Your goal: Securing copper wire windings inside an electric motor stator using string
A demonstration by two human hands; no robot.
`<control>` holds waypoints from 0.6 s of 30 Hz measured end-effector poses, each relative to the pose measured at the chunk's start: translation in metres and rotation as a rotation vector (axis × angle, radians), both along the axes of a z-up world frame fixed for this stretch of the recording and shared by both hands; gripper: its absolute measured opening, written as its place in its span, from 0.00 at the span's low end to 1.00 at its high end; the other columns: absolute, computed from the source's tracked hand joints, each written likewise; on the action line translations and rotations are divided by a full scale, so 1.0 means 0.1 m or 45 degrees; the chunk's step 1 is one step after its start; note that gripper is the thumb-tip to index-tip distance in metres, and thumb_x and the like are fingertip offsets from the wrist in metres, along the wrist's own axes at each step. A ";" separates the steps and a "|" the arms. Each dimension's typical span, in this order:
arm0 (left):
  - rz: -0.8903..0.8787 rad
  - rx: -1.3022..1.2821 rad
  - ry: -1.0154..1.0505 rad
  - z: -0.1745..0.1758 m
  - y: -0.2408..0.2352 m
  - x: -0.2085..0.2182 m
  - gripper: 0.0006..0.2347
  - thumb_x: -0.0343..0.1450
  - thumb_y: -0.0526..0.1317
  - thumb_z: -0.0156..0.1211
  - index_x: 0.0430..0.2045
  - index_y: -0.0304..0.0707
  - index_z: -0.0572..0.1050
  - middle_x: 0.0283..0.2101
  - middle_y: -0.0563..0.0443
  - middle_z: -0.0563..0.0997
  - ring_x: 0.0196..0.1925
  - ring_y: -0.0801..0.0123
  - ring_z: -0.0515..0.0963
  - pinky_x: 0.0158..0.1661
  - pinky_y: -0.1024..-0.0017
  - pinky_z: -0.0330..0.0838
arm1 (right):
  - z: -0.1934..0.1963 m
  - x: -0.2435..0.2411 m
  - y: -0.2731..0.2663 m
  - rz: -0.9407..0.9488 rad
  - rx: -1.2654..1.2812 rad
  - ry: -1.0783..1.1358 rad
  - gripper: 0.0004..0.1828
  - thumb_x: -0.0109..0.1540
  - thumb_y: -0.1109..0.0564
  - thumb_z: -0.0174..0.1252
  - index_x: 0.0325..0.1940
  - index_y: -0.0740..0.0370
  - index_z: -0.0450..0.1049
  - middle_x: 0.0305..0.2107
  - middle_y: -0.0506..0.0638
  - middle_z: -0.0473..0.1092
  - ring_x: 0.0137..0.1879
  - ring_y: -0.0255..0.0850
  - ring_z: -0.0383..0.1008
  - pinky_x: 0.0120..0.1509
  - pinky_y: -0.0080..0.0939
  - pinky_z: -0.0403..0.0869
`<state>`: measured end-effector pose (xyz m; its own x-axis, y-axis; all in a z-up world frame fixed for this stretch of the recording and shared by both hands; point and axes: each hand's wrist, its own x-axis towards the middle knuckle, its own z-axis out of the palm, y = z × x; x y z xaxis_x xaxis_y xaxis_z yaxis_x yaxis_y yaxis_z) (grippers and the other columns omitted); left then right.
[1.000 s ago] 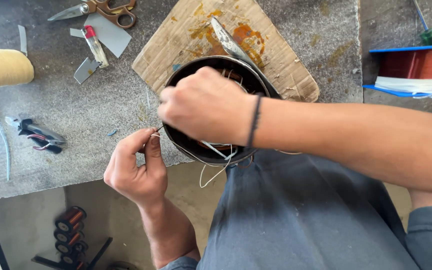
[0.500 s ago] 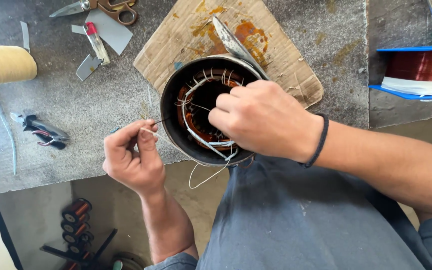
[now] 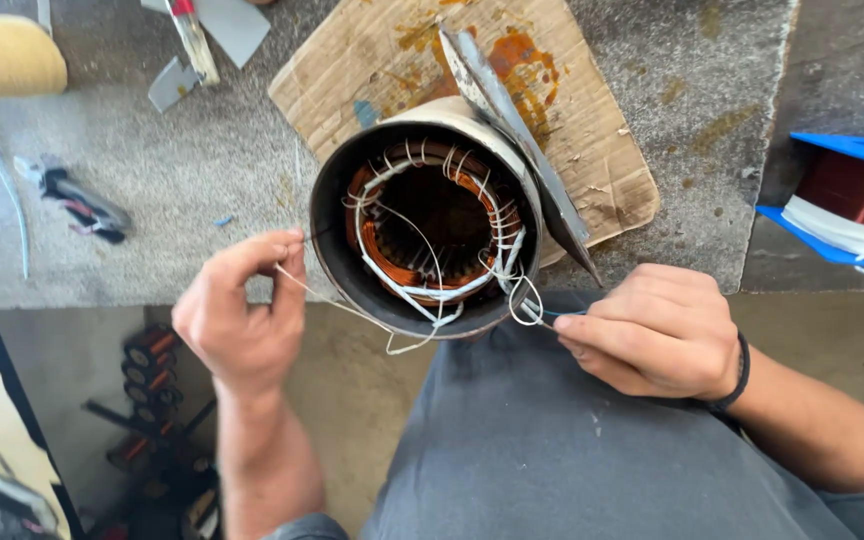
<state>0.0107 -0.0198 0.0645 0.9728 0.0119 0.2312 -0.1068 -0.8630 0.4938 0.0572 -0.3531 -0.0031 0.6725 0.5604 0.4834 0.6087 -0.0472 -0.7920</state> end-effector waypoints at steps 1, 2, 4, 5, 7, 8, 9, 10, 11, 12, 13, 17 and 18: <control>0.018 0.011 0.005 0.07 0.02 0.05 0.04 0.76 0.27 0.63 0.36 0.26 0.73 0.39 0.38 0.85 0.41 0.54 0.88 0.44 0.66 0.80 | -0.05 -0.02 -0.01 0.018 0.011 0.005 0.06 0.63 0.60 0.60 0.40 0.65 0.79 0.27 0.48 0.73 0.25 0.39 0.69 0.32 0.37 0.69; -0.108 0.122 0.097 0.14 0.05 0.10 0.03 0.76 0.25 0.65 0.35 0.27 0.76 0.38 0.42 0.84 0.39 0.56 0.86 0.43 0.65 0.78 | -0.10 -0.04 -0.03 0.015 0.010 0.025 0.06 0.63 0.60 0.60 0.40 0.66 0.79 0.26 0.50 0.72 0.25 0.40 0.69 0.31 0.38 0.67; -0.234 0.237 0.180 0.23 0.05 0.16 0.04 0.75 0.23 0.67 0.35 0.28 0.79 0.37 0.45 0.84 0.37 0.57 0.84 0.42 0.64 0.76 | -0.18 -0.06 -0.06 0.010 0.014 0.032 0.06 0.64 0.61 0.60 0.39 0.67 0.79 0.25 0.51 0.71 0.24 0.41 0.69 0.30 0.39 0.66; -0.252 0.321 0.270 0.27 0.04 0.19 0.04 0.76 0.27 0.67 0.34 0.32 0.78 0.34 0.48 0.83 0.34 0.60 0.82 0.37 0.66 0.72 | -0.19 -0.06 -0.06 0.018 0.002 0.035 0.07 0.64 0.60 0.58 0.40 0.66 0.79 0.25 0.50 0.72 0.25 0.40 0.69 0.31 0.39 0.65; -0.269 0.407 0.355 0.34 0.00 0.24 0.05 0.77 0.30 0.68 0.33 0.37 0.77 0.32 0.51 0.82 0.31 0.63 0.79 0.33 0.68 0.69 | -0.20 -0.05 -0.08 0.025 -0.009 0.033 0.07 0.65 0.59 0.57 0.40 0.65 0.79 0.26 0.49 0.73 0.26 0.40 0.70 0.31 0.39 0.65; -0.291 0.398 0.311 0.38 -0.02 0.26 0.05 0.77 0.27 0.66 0.33 0.36 0.78 0.31 0.50 0.82 0.31 0.62 0.80 0.35 0.68 0.70 | -0.20 -0.05 -0.09 0.030 -0.024 0.007 0.07 0.65 0.58 0.58 0.40 0.64 0.79 0.26 0.49 0.72 0.25 0.40 0.69 0.30 0.39 0.65; -0.312 0.387 0.263 0.42 -0.04 0.28 0.06 0.76 0.24 0.64 0.33 0.35 0.80 0.30 0.49 0.82 0.32 0.60 0.81 0.37 0.68 0.71 | -0.19 -0.05 -0.10 0.037 -0.042 -0.023 0.07 0.66 0.58 0.58 0.41 0.63 0.79 0.26 0.49 0.72 0.25 0.40 0.68 0.30 0.39 0.64; -0.309 0.387 0.253 0.46 -0.06 0.24 0.06 0.76 0.24 0.64 0.33 0.35 0.80 0.30 0.49 0.82 0.32 0.60 0.81 0.37 0.68 0.71 | -0.16 -0.05 -0.12 0.037 -0.043 -0.033 0.07 0.66 0.58 0.58 0.41 0.63 0.79 0.26 0.49 0.72 0.25 0.40 0.68 0.30 0.39 0.64; -0.230 0.335 0.198 0.50 -0.07 0.21 0.05 0.76 0.22 0.67 0.33 0.31 0.82 0.32 0.47 0.84 0.34 0.60 0.82 0.38 0.68 0.72 | -0.12 -0.04 -0.13 0.030 -0.054 -0.042 0.07 0.65 0.58 0.59 0.41 0.63 0.79 0.26 0.49 0.73 0.25 0.40 0.69 0.30 0.39 0.65; -0.152 0.281 0.142 0.53 -0.07 0.17 0.05 0.75 0.21 0.70 0.34 0.28 0.83 0.34 0.44 0.85 0.35 0.59 0.84 0.39 0.68 0.74 | -0.08 -0.03 -0.13 0.022 -0.065 -0.052 0.06 0.65 0.58 0.59 0.40 0.63 0.79 0.26 0.49 0.73 0.25 0.40 0.69 0.30 0.38 0.66; -0.143 0.274 0.126 0.56 -0.10 0.09 0.05 0.75 0.21 0.70 0.34 0.28 0.83 0.34 0.44 0.85 0.35 0.59 0.84 0.39 0.68 0.74 | -0.03 -0.03 -0.13 0.029 -0.072 -0.068 0.06 0.65 0.58 0.59 0.40 0.63 0.79 0.26 0.49 0.73 0.25 0.40 0.69 0.30 0.38 0.66; 0.175 0.062 -0.203 0.50 -0.20 -0.35 0.06 0.72 0.27 0.75 0.32 0.28 0.80 0.33 0.43 0.85 0.33 0.62 0.84 0.36 0.70 0.75 | 0.27 -0.07 0.05 0.058 -0.042 0.041 0.07 0.63 0.57 0.61 0.39 0.63 0.80 0.26 0.49 0.75 0.26 0.39 0.74 0.32 0.39 0.70; 0.310 0.055 -0.299 0.43 -0.23 -0.49 0.07 0.71 0.32 0.76 0.31 0.38 0.80 0.32 0.52 0.85 0.31 0.67 0.84 0.35 0.72 0.74 | 0.36 -0.11 0.13 0.082 -0.027 0.120 0.09 0.63 0.54 0.61 0.39 0.62 0.79 0.26 0.49 0.76 0.26 0.39 0.74 0.32 0.39 0.72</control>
<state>-0.0381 -0.0430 0.1075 0.8627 0.2226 0.4541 -0.0017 -0.8966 0.4428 0.0466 -0.3403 0.0331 0.6767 0.6135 0.4071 0.5336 -0.0276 -0.8453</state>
